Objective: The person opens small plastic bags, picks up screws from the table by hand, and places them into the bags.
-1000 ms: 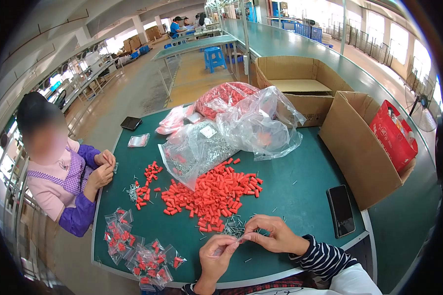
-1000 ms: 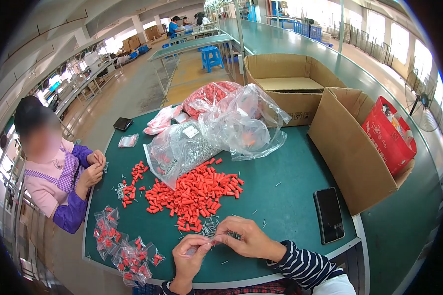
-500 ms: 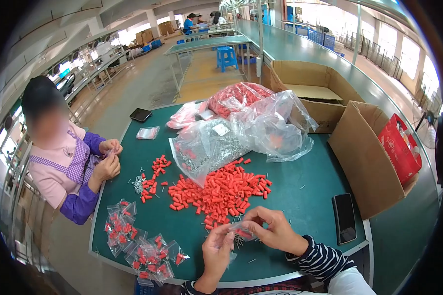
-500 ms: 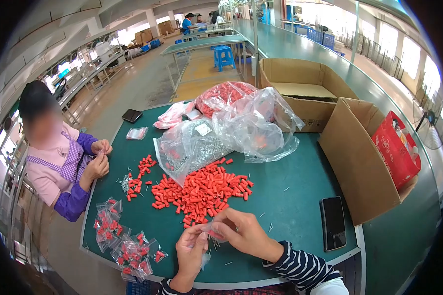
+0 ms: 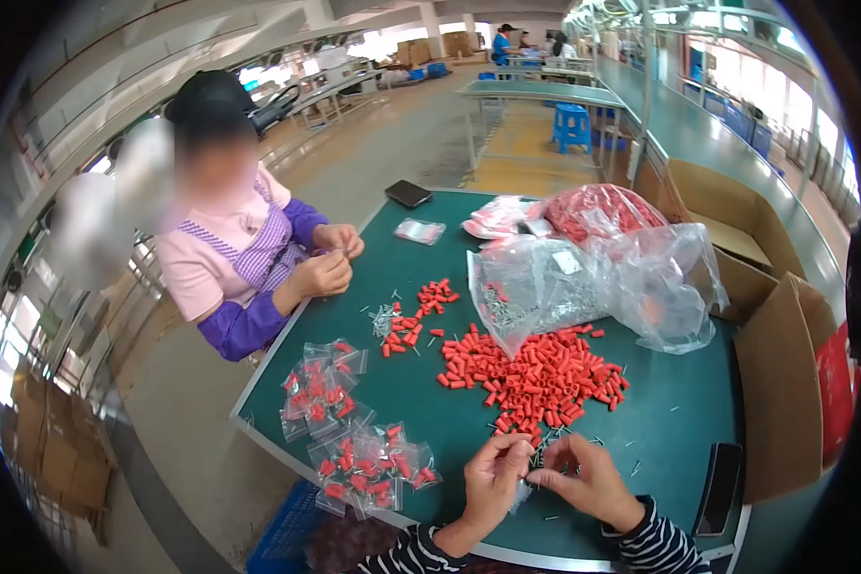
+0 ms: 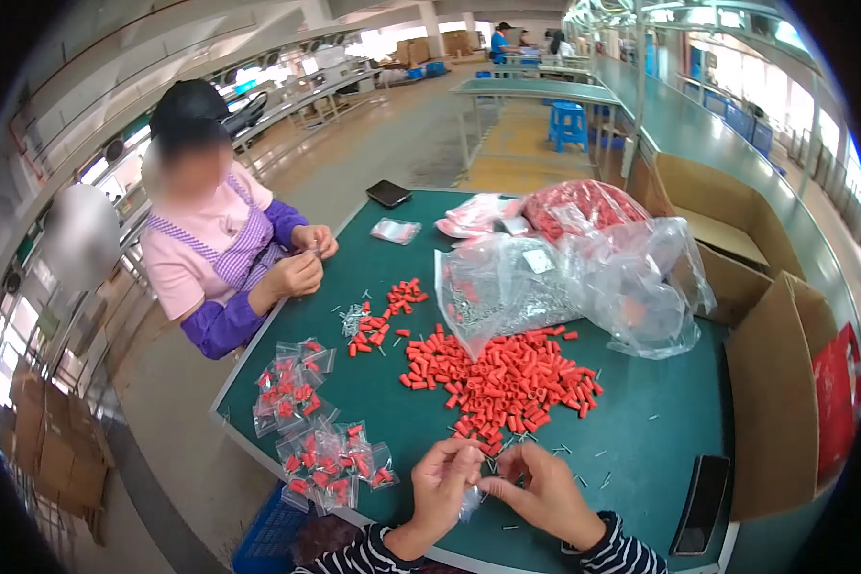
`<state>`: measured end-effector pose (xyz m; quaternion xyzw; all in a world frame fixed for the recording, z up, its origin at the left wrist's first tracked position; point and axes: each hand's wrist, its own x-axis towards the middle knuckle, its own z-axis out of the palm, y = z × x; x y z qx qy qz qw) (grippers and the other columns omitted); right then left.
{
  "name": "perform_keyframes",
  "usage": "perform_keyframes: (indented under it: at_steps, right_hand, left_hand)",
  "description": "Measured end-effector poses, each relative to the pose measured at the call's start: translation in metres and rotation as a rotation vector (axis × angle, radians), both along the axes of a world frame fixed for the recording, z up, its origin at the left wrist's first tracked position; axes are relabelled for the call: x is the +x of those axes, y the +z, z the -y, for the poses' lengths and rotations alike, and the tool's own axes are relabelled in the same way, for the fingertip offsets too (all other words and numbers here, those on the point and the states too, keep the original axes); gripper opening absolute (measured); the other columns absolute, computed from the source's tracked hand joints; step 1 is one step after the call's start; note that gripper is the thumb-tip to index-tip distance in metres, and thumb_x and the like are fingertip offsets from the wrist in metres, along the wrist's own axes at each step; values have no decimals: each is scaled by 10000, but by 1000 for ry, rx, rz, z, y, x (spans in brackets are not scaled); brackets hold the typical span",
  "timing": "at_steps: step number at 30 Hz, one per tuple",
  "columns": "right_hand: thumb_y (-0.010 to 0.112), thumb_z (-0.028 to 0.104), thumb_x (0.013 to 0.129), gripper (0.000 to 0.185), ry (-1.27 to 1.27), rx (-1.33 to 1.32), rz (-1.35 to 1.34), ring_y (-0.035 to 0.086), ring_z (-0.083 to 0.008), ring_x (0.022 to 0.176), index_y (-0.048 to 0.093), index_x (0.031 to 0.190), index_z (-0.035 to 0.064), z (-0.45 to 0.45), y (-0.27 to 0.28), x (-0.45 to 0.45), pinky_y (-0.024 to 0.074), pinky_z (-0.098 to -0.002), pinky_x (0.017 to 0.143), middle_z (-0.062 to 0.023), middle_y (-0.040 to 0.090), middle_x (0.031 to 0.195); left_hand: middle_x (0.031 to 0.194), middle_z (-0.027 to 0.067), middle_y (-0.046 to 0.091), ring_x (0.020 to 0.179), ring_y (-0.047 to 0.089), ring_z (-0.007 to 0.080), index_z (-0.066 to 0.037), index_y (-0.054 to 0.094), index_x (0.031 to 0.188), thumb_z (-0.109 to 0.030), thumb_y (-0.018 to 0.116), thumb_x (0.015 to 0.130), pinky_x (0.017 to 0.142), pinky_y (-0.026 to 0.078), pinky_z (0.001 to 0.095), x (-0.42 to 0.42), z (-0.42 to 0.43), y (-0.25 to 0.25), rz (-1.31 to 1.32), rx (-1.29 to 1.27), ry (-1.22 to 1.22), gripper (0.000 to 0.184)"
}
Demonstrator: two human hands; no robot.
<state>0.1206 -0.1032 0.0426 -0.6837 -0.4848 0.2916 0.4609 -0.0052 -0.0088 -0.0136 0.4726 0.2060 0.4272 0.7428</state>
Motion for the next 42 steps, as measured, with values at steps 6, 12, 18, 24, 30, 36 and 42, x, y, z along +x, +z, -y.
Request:
perform_keyframes:
  at_steps: [6,12,18,24,30,36,42]
  right_hand:
    - [766,151,857,223,-24,-29,-311,586,-68,625,628,909,-16,8,-34,-12,484,-230,575,-24,656,731]
    - [756,138,856,219,-81,-6,-218,575,-64,634,620,887,-32,11,-38,-6,486,-250,575,-51,636,688]
    - [728,136,879,201,-98,70,-336,519,-60,609,623,891,-35,13,-63,0,448,-252,545,-49,602,664]
    - [668,92,915,134,-84,59,-170,521,-57,641,623,915,-35,15,-37,1,451,-246,571,-19,607,706]
    - [667,69,901,119,-111,75,-42,605,-97,659,665,904,-50,15,-34,-3,499,-271,605,-67,681,748]
    - [703,57,872,110,-159,35,11,619,-94,648,663,836,-40,19,-21,-4,492,-247,597,-79,685,737]
    - [732,68,861,120,-337,125,-276,590,-72,651,639,852,-7,22,-26,13,469,-226,592,-26,661,743]
  left_hand:
    - [900,34,626,743,553,53,26,622,1099,-103,597,991,636,464,205,7,8,2,-7,244,-18,170]
    - [949,18,629,817,593,57,18,617,1145,-108,587,999,727,497,205,16,14,-3,51,158,-108,195]
    - [906,13,612,762,539,49,22,609,1152,-127,593,999,680,466,202,24,16,-3,75,4,-143,214]
    - [899,40,595,737,508,68,10,603,1144,-146,590,1001,669,453,228,34,10,5,79,-98,-175,212]
    - [846,28,560,663,473,78,-4,602,1125,-172,576,1009,598,421,232,37,2,6,117,-407,-216,206]
    - [800,2,520,611,423,58,-7,585,1105,-214,571,1013,553,373,218,34,-21,12,206,-613,-145,227]
    - [879,-19,597,719,524,37,-1,603,1237,-166,691,936,608,428,202,23,-17,27,-257,-48,-344,354]
